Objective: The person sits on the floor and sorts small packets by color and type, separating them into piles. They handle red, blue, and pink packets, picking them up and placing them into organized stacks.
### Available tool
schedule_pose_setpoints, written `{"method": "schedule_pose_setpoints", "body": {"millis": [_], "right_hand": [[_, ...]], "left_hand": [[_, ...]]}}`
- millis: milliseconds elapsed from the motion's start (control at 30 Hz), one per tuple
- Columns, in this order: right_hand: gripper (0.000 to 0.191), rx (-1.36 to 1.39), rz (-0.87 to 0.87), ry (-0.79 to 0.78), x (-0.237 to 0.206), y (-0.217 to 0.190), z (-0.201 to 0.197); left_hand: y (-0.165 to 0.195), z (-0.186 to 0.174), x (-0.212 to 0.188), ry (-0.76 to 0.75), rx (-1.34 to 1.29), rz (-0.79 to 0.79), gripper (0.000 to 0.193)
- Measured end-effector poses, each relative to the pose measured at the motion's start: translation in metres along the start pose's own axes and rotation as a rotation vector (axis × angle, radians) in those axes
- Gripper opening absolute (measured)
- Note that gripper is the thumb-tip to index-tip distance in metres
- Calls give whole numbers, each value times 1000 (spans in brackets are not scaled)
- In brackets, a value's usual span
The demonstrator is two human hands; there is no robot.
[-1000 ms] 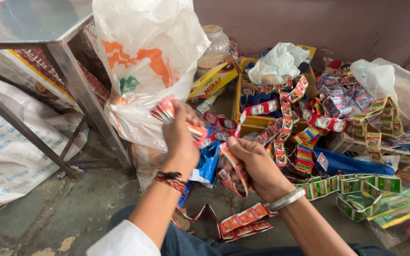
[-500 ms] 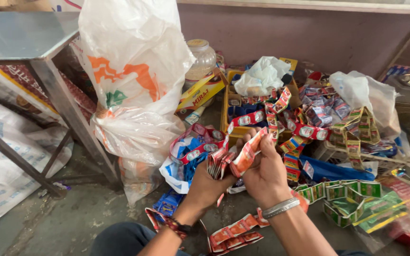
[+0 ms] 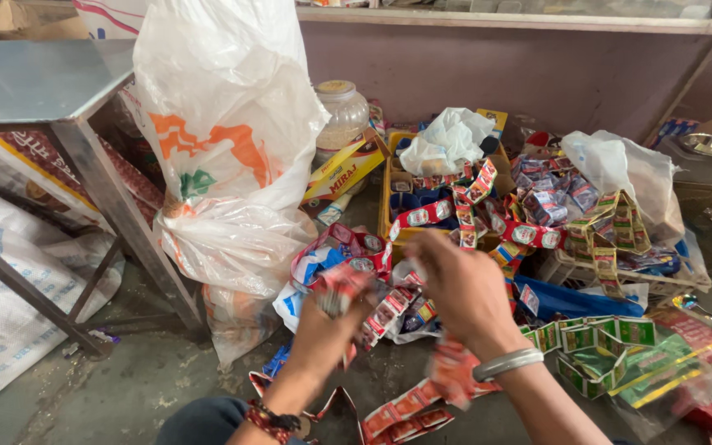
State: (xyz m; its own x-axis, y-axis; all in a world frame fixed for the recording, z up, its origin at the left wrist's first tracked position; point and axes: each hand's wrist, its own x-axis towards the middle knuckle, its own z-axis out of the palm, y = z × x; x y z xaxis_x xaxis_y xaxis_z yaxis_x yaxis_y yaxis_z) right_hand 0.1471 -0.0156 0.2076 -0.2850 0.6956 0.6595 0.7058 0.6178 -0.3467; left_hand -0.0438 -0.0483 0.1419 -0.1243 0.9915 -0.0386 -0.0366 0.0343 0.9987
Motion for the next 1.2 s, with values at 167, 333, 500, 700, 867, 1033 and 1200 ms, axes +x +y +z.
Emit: {"method": "schedule_pose_setpoints", "body": {"millis": [167, 333, 500, 700, 867, 1033, 1200], "right_hand": [[23, 237, 161, -135, 2, -32, 2], [26, 705, 435, -153, 5, -40, 19], [35, 1240, 711, -581, -1, -36, 28], [35, 1201, 721, -567, 0, -37, 32], [40, 1206, 686, -635, 3, -37, 35], [37, 1299, 742, -720, -1, -34, 34], [36, 1255, 757, -727, -8, -38, 34]], "left_hand": [[28, 3, 4, -99, -151, 278, 28], [51, 12, 5, 52, -152, 383, 33], [63, -6, 19, 162, -589, 219, 37], [53, -14, 19, -119, -533, 213, 34], [51, -11, 23, 42, -304, 135, 32], [52, -15, 26, 28, -484, 103, 36], [53, -15, 26, -42, -521, 104, 28]]}}
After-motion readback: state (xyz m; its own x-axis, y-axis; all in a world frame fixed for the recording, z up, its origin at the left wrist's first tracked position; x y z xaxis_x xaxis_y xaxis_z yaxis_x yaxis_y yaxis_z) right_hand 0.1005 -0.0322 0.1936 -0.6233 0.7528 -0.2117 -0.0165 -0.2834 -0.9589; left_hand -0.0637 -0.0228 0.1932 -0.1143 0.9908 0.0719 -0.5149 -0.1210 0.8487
